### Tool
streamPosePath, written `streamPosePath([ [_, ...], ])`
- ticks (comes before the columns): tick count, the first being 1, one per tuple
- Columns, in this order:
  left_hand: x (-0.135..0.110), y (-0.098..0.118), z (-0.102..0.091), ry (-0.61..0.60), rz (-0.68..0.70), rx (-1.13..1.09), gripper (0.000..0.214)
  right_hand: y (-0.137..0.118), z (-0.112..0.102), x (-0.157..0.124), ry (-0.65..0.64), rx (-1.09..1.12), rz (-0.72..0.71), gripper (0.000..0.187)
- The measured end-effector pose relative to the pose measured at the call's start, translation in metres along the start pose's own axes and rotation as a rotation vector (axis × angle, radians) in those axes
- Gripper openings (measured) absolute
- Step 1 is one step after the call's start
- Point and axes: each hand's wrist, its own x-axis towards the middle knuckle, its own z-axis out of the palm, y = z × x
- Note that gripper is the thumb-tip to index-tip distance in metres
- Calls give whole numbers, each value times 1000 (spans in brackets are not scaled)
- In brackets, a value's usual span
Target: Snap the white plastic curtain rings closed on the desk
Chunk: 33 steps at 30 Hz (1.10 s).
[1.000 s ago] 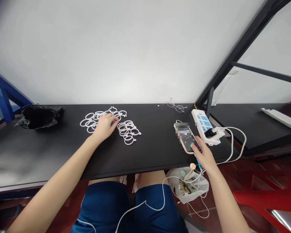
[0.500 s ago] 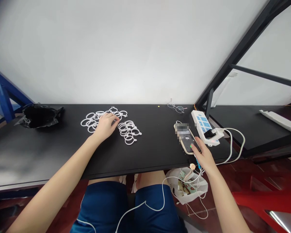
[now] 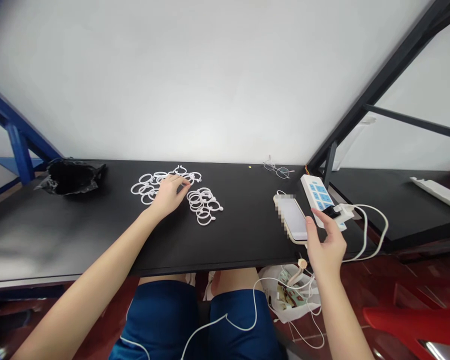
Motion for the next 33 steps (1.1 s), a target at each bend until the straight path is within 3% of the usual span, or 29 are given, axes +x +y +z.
streamPosePath([
  [2,2,2,0,18,-14,-146,14,-35,18,-9,-62,167,-37,30],
  [4,3,6,0,14,-55,-337,13,-67,47,-15,-237,298,-70,27],
  [7,4,12,0,-87,-129,-661,19,-99,103,-15,-529,487,-21,31],
  [11,4,18,-2,-232,-167,-893,27,-120,173,-10,-854,594,205,37],
  [14,4,20,-5,-265,-148,-959,27,-124,200,-12,-902,675,278,35],
  [17,2,23,-6,-296,-132,-944,26,-121,203,-13,-868,757,341,35],
  [22,-3,35,-7,-338,-77,-856,23,-113,192,-5,-835,830,440,35],
  [25,-5,42,-7,-335,-65,-863,23,-112,189,-5,-891,775,498,38],
  [28,-5,44,-5,-407,-88,-996,24,-112,189,-9,-971,755,467,39],
  [33,-5,43,1,-388,-125,-973,24,-112,188,-13,-914,784,393,38],
])
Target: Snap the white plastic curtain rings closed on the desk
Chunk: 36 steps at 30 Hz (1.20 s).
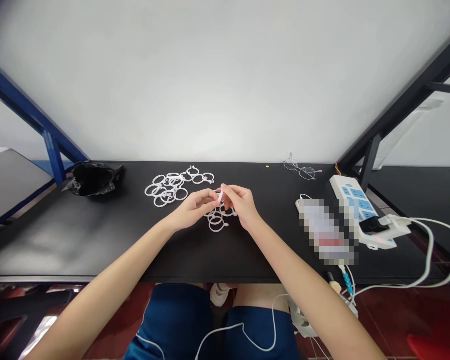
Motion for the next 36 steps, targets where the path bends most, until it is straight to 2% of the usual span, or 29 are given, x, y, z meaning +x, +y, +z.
streamPosePath([
  [4,1,-3,4,217,32,100,28,1,2,-3,24,-57,-130,35],
  [5,0,-3,6,237,41,130,29,1,3,-4,34,-89,-170,35],
  [7,0,-5,8,187,53,157,33,1,5,-8,48,-169,-249,34],
  [10,0,-7,10,85,69,34,37,-1,8,-15,54,-279,-354,32],
  [13,1,-8,10,59,28,-126,43,-3,10,-21,85,-341,-433,30],
  [18,1,-5,6,24,-10,-214,42,-2,12,-25,111,-378,-526,26],
  [30,0,-5,5,0,-9,-241,37,2,13,-25,128,-406,-495,29],
  [34,1,-7,5,29,-10,-108,41,1,14,-19,128,-320,-384,32],
  [36,3,-9,1,81,-8,12,47,-1,8,-11,152,-230,-297,35],
])
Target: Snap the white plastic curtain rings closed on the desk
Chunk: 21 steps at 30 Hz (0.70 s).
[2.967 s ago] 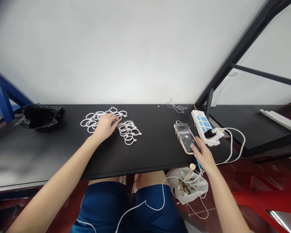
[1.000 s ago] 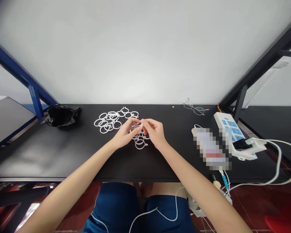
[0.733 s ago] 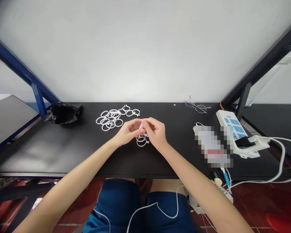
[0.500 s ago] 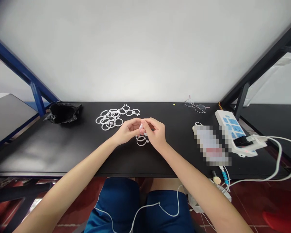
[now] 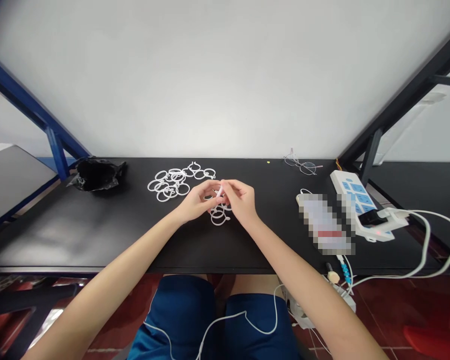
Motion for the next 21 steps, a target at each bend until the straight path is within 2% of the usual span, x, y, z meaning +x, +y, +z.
streamPosePath([
  [2,2,-2,-9,109,16,147,51,4,-10,11,80,35,61,38],
  [4,3,-3,-21,260,43,360,43,9,-23,21,106,-46,96,39],
  [7,2,-3,-41,443,57,803,26,18,-40,29,21,-385,92,39],
  [9,0,-3,-52,499,-4,1002,21,22,-44,29,-62,-593,93,36],
  [14,-3,-2,-62,433,-163,1188,24,26,-38,24,-147,-824,158,30],
  [21,-2,-10,-64,367,-243,1226,22,27,-36,23,-146,-840,175,29],
])
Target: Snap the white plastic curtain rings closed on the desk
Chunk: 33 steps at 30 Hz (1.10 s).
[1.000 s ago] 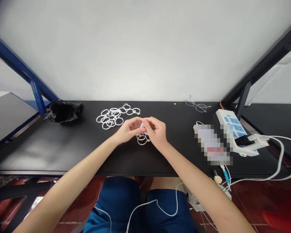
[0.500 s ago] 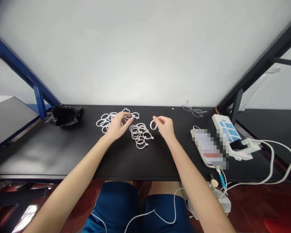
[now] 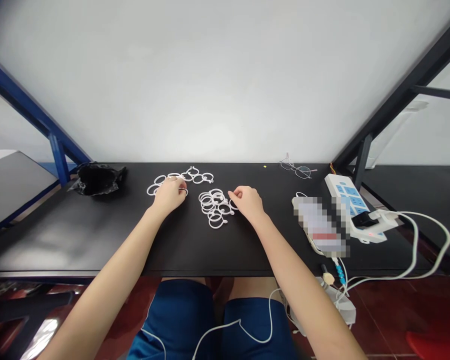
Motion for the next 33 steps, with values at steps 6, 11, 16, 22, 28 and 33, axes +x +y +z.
streamPosePath([
  [6,0,-1,1,9,9,-33,21,2,2,1,54,39,-31,30],
  [11,0,-3,5,26,9,-7,21,2,2,1,111,92,-57,27],
  [16,1,-2,11,1,38,38,26,2,4,0,145,100,-79,28],
  [22,0,0,7,47,64,17,28,3,6,1,191,121,-96,27],
  [28,4,1,7,337,-11,-462,14,5,5,2,258,170,-131,26],
  [33,5,16,14,137,-127,-1141,19,-6,7,-1,205,548,-141,31],
])
